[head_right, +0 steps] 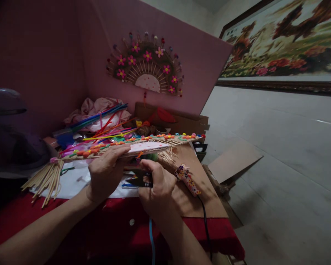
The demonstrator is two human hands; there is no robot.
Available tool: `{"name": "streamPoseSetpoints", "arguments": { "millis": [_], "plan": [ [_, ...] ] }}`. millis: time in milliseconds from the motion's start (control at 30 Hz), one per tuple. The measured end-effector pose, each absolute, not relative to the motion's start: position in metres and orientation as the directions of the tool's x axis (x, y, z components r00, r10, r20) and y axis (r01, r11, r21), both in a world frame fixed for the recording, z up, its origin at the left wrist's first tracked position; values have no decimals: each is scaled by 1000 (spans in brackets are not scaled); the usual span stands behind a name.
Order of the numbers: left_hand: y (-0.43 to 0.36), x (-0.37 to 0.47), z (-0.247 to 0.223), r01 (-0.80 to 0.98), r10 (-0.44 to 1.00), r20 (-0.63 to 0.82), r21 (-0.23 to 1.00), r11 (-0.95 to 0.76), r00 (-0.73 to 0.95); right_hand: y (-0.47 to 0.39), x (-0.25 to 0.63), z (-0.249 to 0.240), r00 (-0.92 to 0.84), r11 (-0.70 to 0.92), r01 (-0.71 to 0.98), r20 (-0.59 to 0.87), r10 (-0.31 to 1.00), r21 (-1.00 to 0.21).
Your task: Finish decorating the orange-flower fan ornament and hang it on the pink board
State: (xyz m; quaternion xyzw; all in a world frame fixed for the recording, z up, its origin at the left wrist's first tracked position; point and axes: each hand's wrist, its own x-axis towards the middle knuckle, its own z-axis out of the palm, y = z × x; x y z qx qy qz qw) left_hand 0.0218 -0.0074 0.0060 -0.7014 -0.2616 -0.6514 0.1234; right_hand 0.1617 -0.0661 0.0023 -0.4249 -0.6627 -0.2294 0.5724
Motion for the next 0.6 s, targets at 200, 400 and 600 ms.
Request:
{"name": "streamPoseSetpoints", "arguments": {
  "millis": [200,400,600],
  "plan": [
    [-8,21,7,537,207,978,181,-824,-13,-91,165,8,-350,770,632,855,384,-87],
    [-8,22,7,541,200,980,171,-824,-5,-84,168,13,-258,730,655,849,461,-197],
    [-10,21,8,542,174,984,128,-831,33,-59,169,16,-108,612,777,928,357,-145]
  ]
}}
